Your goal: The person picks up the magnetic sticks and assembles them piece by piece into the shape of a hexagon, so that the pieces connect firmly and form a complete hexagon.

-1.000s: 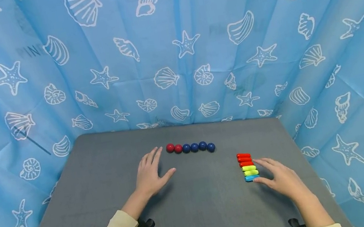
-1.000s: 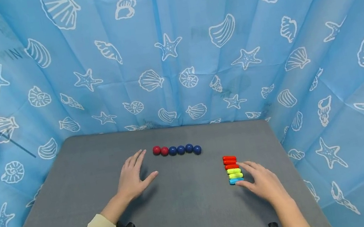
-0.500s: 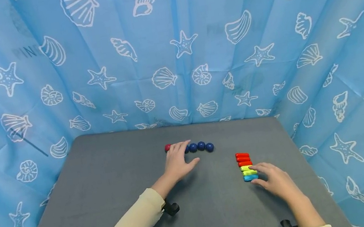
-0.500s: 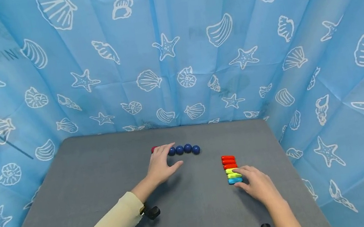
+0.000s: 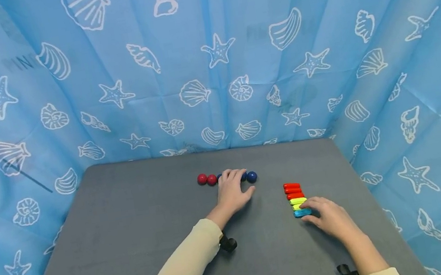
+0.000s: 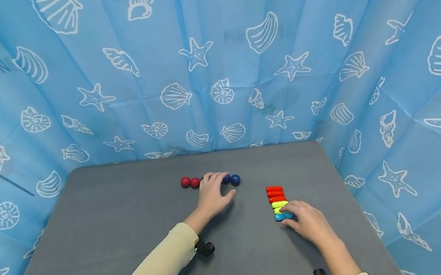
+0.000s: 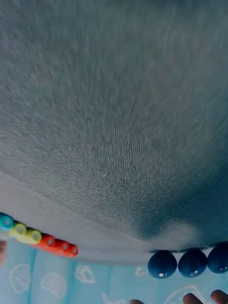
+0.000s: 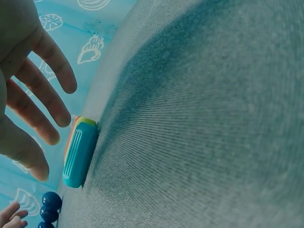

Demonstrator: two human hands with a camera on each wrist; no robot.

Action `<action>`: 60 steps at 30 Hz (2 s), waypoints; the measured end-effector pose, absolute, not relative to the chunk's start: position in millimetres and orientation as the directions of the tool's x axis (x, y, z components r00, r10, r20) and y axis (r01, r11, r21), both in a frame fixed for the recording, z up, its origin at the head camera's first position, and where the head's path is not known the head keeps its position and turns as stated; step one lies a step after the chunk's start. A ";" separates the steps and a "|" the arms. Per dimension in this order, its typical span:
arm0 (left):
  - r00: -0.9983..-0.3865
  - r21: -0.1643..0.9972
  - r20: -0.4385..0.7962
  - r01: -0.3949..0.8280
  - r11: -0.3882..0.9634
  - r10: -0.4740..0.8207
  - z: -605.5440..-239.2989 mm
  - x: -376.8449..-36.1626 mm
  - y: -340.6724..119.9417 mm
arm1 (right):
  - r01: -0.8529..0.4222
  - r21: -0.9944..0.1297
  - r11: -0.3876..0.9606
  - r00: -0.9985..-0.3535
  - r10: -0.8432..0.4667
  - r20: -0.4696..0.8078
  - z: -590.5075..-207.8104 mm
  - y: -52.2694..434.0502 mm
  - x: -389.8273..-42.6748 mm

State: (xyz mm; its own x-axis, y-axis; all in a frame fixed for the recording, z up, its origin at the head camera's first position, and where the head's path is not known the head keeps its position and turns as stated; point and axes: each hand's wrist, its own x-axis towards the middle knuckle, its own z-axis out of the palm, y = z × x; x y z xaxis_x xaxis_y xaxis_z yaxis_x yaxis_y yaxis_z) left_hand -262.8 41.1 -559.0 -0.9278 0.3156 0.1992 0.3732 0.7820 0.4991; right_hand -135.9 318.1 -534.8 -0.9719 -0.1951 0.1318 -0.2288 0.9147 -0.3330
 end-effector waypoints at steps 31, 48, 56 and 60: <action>-0.907 0.166 0.189 0.407 0.898 0.376 -571.9 -287.6 80.4 | -0.188 -0.277 0.942 -0.981 -0.169 0.090 -536.8 314.5 -134.9; -0.838 0.385 0.303 0.543 0.746 0.454 -567.4 -271.8 60.7 | -0.193 -0.277 0.941 -0.981 -0.178 0.079 -541.5 310.7 -136.0; -0.869 0.676 0.287 0.481 0.558 0.402 -571.4 -242.5 20.4 | -0.200 -0.266 0.943 -0.979 -0.180 0.095 -543.9 312.7 -136.8; -0.891 0.766 0.268 0.427 0.481 0.365 -574.3 -228.9 1.8 | -0.187 -0.252 0.949 -0.981 -0.169 0.093 -544.0 312.6 -137.7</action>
